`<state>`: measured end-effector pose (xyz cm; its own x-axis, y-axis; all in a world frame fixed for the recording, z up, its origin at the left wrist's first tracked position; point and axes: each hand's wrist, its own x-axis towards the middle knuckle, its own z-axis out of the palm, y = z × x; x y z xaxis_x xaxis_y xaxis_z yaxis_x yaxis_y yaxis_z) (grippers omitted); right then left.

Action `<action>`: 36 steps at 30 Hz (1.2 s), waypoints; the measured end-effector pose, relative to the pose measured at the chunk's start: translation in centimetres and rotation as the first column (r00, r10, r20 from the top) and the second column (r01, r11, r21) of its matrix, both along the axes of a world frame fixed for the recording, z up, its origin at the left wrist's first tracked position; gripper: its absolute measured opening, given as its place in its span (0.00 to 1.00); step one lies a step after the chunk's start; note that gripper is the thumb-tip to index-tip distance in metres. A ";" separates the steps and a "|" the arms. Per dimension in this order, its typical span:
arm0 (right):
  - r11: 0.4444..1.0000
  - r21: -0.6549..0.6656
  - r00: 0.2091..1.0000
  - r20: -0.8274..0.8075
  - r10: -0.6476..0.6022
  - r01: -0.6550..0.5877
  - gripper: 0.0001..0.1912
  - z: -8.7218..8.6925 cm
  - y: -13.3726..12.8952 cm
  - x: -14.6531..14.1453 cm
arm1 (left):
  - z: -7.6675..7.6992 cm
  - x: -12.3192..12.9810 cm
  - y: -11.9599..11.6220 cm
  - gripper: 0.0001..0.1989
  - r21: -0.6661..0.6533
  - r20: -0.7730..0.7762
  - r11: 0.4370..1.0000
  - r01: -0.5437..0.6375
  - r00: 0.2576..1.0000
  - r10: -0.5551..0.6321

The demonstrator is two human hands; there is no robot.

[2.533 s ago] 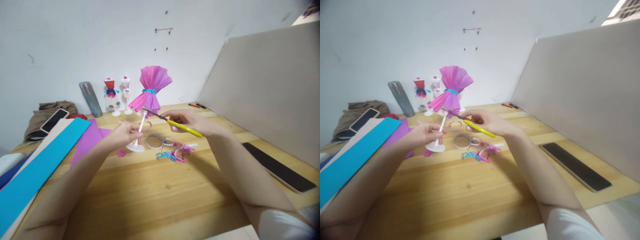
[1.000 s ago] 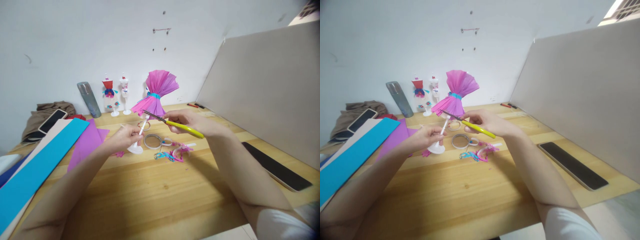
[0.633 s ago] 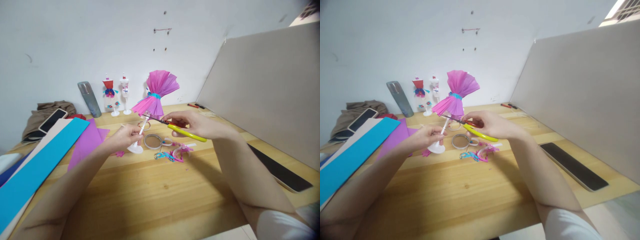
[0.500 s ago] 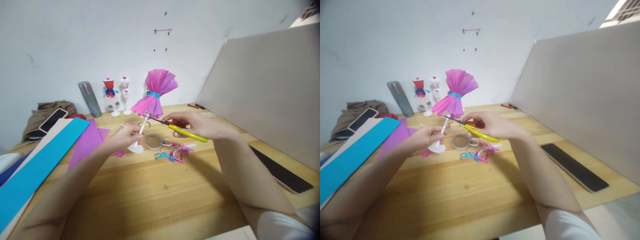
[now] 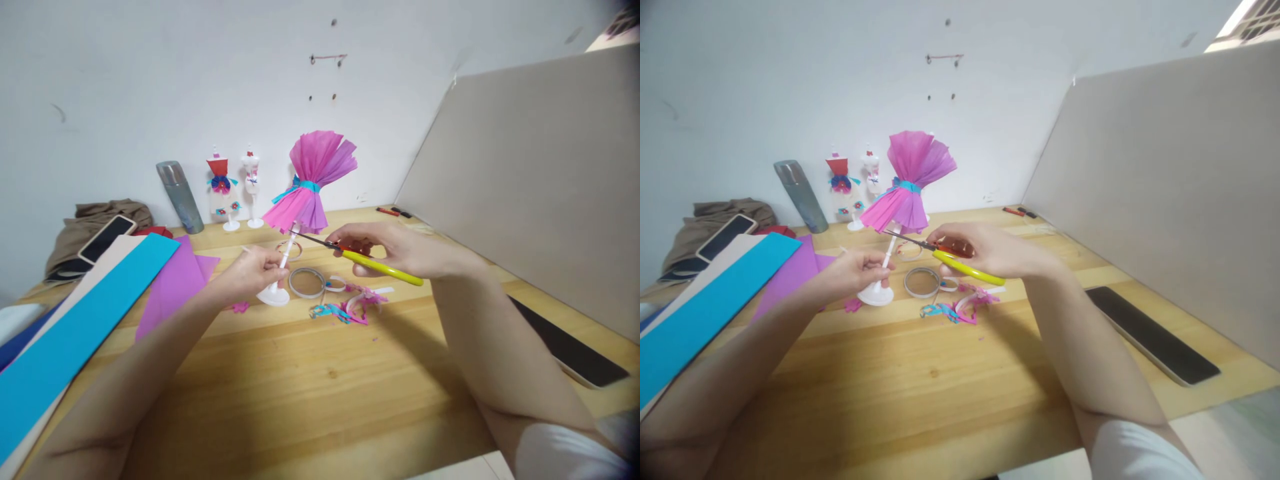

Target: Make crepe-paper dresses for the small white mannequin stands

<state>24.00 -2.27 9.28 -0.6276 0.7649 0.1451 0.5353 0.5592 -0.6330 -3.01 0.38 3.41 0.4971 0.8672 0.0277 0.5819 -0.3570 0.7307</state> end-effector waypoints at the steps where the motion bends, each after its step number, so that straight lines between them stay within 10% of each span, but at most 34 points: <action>1: 0.999 -0.028 1.000 -0.014 0.017 -0.018 0.22 -0.1 0.1 0.1 | 0.0 0.0 0.0 0.11 0.001 0.001 1.000 -0.001 1.000 0.001; 11: 0.995 -0.054 0.997 0.011 0.079 -0.078 0.24 -0.3 0.6 0.1 | 1.0 0.9 -1.2 0.06 -0.198 0.085 0.980 -0.016 0.996 0.034; 25: 0.984 -0.063 0.971 0.162 0.176 -0.168 0.28 -0.2 0.8 0.3 | 0.7 0.4 -0.2 0.04 -0.105 0.123 0.967 -0.234 0.961 0.246; 36: 0.956 -0.075 0.953 0.090 0.289 -0.283 0.27 0.0 0.6 0.6 | 1.1 0.3 -0.6 0.08 -0.282 0.195 0.959 -0.017 0.978 0.075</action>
